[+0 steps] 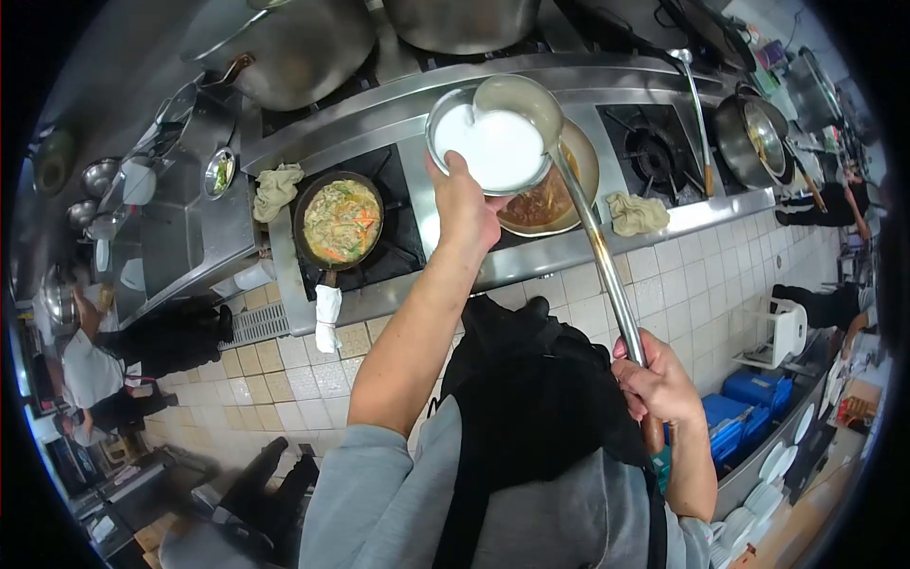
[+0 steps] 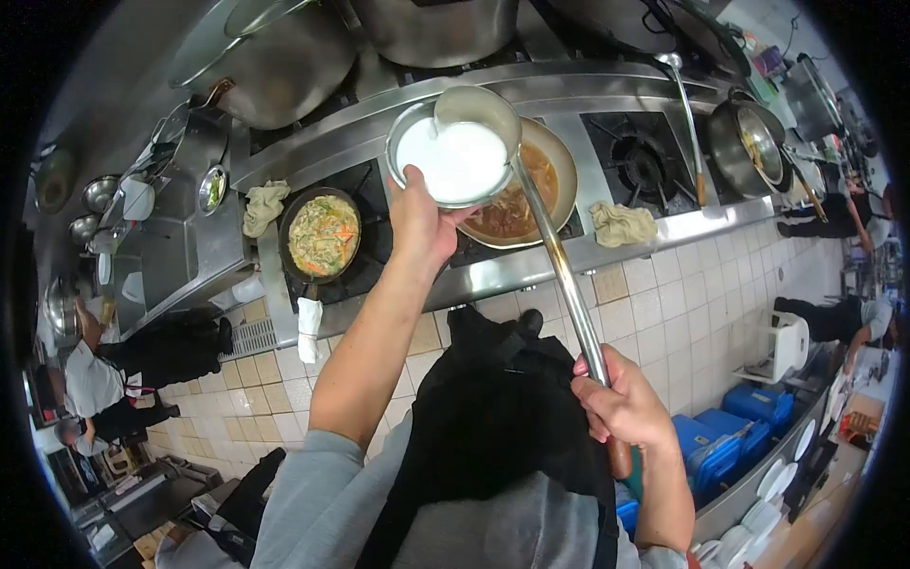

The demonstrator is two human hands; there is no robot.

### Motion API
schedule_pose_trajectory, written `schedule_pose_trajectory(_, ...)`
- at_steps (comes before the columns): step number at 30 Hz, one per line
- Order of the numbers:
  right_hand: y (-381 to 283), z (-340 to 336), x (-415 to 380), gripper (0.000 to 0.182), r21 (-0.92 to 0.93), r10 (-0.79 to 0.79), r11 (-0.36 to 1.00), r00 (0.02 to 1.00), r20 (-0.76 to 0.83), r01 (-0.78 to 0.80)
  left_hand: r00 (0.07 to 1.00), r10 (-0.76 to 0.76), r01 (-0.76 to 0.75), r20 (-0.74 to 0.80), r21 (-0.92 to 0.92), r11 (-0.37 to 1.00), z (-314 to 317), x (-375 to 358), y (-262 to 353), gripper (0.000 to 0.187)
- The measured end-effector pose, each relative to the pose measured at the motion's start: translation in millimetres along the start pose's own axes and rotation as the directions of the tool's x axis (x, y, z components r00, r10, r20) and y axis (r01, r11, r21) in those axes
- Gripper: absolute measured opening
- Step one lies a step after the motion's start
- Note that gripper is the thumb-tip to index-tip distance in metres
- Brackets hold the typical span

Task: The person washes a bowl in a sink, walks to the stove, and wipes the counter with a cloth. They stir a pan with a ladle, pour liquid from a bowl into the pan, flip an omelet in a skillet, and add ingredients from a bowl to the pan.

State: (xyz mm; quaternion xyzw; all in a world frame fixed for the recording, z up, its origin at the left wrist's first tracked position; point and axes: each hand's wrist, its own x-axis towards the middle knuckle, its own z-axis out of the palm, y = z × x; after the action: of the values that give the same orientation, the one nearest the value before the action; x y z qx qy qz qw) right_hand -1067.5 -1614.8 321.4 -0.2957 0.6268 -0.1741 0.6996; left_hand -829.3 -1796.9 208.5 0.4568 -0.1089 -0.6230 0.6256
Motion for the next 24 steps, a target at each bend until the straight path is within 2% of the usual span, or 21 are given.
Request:
schedule_pose_trajectory(3,4,-1,-4,0.012,0.042,0.014,0.999,1.0,-0.016,-0.013,0.999,-0.046,0.046,0.002,-0.033,0.998,1,1,-5,0.042)
schedule_pose_trajectory(6,9,-1,-9,0.012,-0.007,-0.017,1.0,0.998,-0.062,0.016,0.999,-0.043,0.043,0.02,-0.024,0.999,3,2,-8,0.043)
schedule_pose_trajectory(8,12,0,-12,0.012,-0.226,-0.115,0.971,0.981,-0.156,0.078,0.999,-0.034,0.035,0.031,-0.045,0.998,5,1,-7,0.043)
schedule_pose_trajectory(9,17,-2,-12,0.012,-0.224,-0.114,0.972,0.981,-0.158,0.076,0.999,-0.036,0.037,0.032,-0.044,0.998,6,0,-6,0.043)
schedule_pose_trajectory(11,31,-7,-7,0.012,-0.516,-0.418,0.809,0.893,-0.166,0.283,0.999,-0.006,0.007,0.038,-0.026,1.0,7,-1,-3,0.043)
schedule_pose_trajectory(14,19,-1,-12,0.017,-0.618,-0.44,0.752,0.873,-0.211,0.23,0.999,0.012,-0.01,0.045,-0.034,0.999,8,-3,0,0.043)
schedule_pose_trajectory(17,11,6,-8,0.017,-0.672,-0.446,0.719,0.859,-0.25,0.177,0.998,0.048,-0.047,0.04,-0.026,0.999,9,-7,4,0.043)
schedule_pose_trajectory(21,24,3,8,0.018,-0.672,-0.476,0.711,0.846,-0.24,0.209,0.997,0.053,-0.053,0.05,0.009,0.999,6,-5,7,0.044)
schedule_pose_trajectory(23,33,-2,15,0.017,-0.563,-0.454,0.759,0.886,-0.096,0.328,0.998,0.056,-0.058,0.038,0.05,0.997,3,-1,10,0.044)
schedule_pose_trajectory(24,29,0,13,0.017,-0.562,-0.453,0.76,0.886,-0.096,0.328,0.998,0.055,-0.057,0.038,0.051,0.997,2,0,11,0.044)
